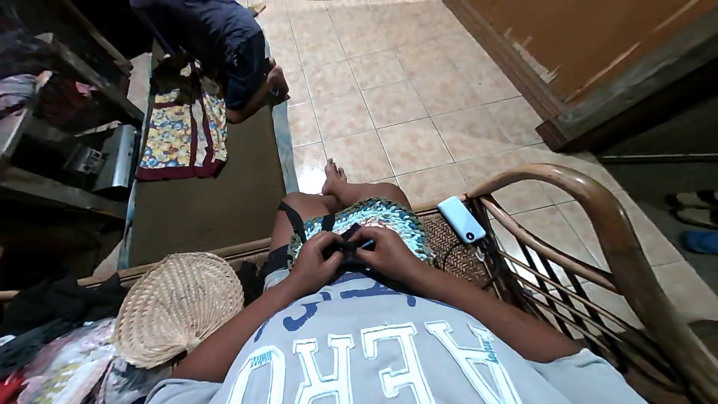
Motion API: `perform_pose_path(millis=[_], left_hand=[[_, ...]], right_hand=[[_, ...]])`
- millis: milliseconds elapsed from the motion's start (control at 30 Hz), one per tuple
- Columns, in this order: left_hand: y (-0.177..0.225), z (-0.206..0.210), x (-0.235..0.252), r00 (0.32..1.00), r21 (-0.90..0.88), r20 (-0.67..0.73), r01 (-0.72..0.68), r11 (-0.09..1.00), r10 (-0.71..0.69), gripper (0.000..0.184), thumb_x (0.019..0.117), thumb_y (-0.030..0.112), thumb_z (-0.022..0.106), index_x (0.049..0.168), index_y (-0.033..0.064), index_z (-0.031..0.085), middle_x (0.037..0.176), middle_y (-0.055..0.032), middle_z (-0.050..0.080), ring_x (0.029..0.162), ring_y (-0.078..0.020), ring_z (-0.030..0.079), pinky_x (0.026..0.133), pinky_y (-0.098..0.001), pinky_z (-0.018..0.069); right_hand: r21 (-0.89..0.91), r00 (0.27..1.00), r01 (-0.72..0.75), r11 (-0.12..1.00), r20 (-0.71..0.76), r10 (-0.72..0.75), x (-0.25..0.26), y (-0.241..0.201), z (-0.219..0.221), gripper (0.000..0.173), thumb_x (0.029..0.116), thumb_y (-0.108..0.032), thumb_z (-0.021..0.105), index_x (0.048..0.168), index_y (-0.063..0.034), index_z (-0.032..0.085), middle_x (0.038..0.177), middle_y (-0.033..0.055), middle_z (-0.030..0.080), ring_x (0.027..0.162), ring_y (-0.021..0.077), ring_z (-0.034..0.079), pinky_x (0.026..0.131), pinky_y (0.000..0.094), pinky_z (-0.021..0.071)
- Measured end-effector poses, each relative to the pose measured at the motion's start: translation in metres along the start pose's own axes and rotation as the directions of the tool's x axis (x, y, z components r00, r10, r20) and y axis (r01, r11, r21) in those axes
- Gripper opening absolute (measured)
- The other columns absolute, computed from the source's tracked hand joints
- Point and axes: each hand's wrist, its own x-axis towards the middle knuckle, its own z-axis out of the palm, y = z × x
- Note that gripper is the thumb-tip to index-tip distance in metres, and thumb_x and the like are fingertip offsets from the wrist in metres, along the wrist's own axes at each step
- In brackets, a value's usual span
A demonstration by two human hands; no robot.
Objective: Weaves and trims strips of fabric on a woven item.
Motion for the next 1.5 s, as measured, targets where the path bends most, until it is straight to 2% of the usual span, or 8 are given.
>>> perform_pose_path(millis=[233, 367, 567, 667, 767, 867, 967, 1500], left_hand=[[0.008, 0.001, -0.001, 0.999, 0.086, -0.034, 0.039, 0.996, -0.036, 0.022, 0.0903, 0.009, 0.058, 0.105, -0.0027, 0.070, 0.100, -0.0151, 0.070, 0.092, -0.0168, 0.066, 0.084, -0.0327, 0.0543], [0.009, 0.003, -0.001, 0.999, 0.105, -0.043, 0.034, 0.994, -0.030, 0.029, 0.0907, 0.010, 0.059, 0.115, -0.0026, 0.069, 0.104, -0.0158, 0.071, 0.095, -0.0179, 0.068, 0.087, -0.0337, 0.0555], [0.004, 0.003, -0.002, 0.994, 0.140, -0.083, -0.062, 0.988, 0.074, 0.022, 0.0887, 0.008, 0.059, 0.102, -0.0016, 0.074, 0.097, -0.0146, 0.071, 0.093, -0.0173, 0.068, 0.085, -0.0308, 0.0554], [0.010, -0.009, 0.003, 0.968, -0.220, 0.123, 0.240, 0.946, -0.217, 0.022, 0.0953, 0.009, 0.058, 0.111, -0.0024, 0.069, 0.107, -0.0076, 0.065, 0.097, -0.0065, 0.061, 0.087, -0.0230, 0.0510], [0.014, -0.015, 0.008, 0.843, -0.516, 0.318, 0.537, 0.667, -0.433, 0.017, 0.1021, 0.008, 0.053, 0.115, 0.0018, 0.063, 0.095, 0.0000, 0.069, 0.084, -0.0055, 0.066, 0.079, -0.0253, 0.0565], [0.012, -0.015, 0.009, 0.791, -0.591, 0.374, 0.605, 0.534, -0.484, 0.015, 0.1049, 0.009, 0.050, 0.113, 0.0040, 0.062, 0.089, 0.0002, 0.070, 0.081, -0.0068, 0.068, 0.077, -0.0257, 0.0578], [0.010, -0.014, 0.011, 0.765, -0.609, 0.351, 0.625, 0.489, -0.540, 0.014, 0.1055, 0.010, 0.050, 0.112, 0.0040, 0.061, 0.088, -0.0008, 0.069, 0.078, -0.0079, 0.067, 0.075, -0.0259, 0.0579], [0.002, -0.009, 0.006, 0.906, -0.452, 0.137, 0.416, 0.789, -0.400, 0.019, 0.0937, 0.005, 0.069, 0.112, -0.0010, 0.066, 0.097, -0.0028, 0.070, 0.088, -0.0058, 0.067, 0.082, -0.0239, 0.0562]], right_hand=[[-0.102, 0.941, 0.281, 0.954, -0.164, -0.295, 0.001, 0.018, 0.014, 0.011, 0.0852, -0.007, 0.068, 0.094, -0.0018, 0.074, 0.093, 0.0099, 0.072, 0.094, 0.0186, 0.068, 0.086, 0.0358, 0.0551], [0.022, 0.962, 0.248, 0.968, -0.119, -0.244, 0.005, 0.017, 0.011, 0.015, 0.0851, -0.008, 0.070, 0.098, -0.0013, 0.066, 0.094, 0.0075, 0.068, 0.090, 0.0125, 0.064, 0.083, 0.0306, 0.0531], [0.060, 0.961, 0.267, 0.962, -0.095, -0.261, 0.009, 0.015, 0.006, 0.022, 0.0842, -0.008, 0.071, 0.101, 0.0006, 0.061, 0.091, 0.0075, 0.067, 0.084, 0.0102, 0.064, 0.079, 0.0269, 0.0534], [0.027, 0.971, 0.210, 0.977, -0.119, -0.205, 0.008, 0.010, 0.006, 0.027, 0.0842, -0.007, 0.071, 0.108, 0.0023, 0.062, 0.096, 0.0110, 0.069, 0.087, 0.0138, 0.066, 0.080, 0.0301, 0.0547], [-0.106, 0.951, 0.238, 0.966, -0.179, -0.253, 0.008, 0.014, 0.006, 0.026, 0.0857, -0.011, 0.073, 0.106, 0.0028, 0.066, 0.100, 0.0151, 0.068, 0.095, 0.0232, 0.065, 0.086, 0.0393, 0.0539], [-0.281, 0.884, 0.349, 0.894, -0.216, -0.414, 0.010, 0.026, 0.011, 0.010, 0.0874, -0.012, 0.071, 0.090, -0.0020, 0.072, 0.091, 0.0116, 0.070, 0.093, 0.0262, 0.067, 0.086, 0.0434, 0.0537], [-0.408, 0.859, 0.373, 0.834, -0.189, -0.476, 0.008, 0.027, 0.016, 0.014, 0.0924, -0.017, 0.066, 0.093, -0.0045, 0.073, 0.096, 0.0112, 0.071, 0.095, 0.0287, 0.068, 0.085, 0.0493, 0.0534], [-0.273, 0.914, 0.310, 0.911, -0.177, -0.364, 0.007, 0.025, 0.017, 0.019, 0.0911, -0.016, 0.061, 0.086, 0.0007, 0.069, 0.089, 0.0145, 0.068, 0.091, 0.0290, 0.065, 0.084, 0.0471, 0.0499]])
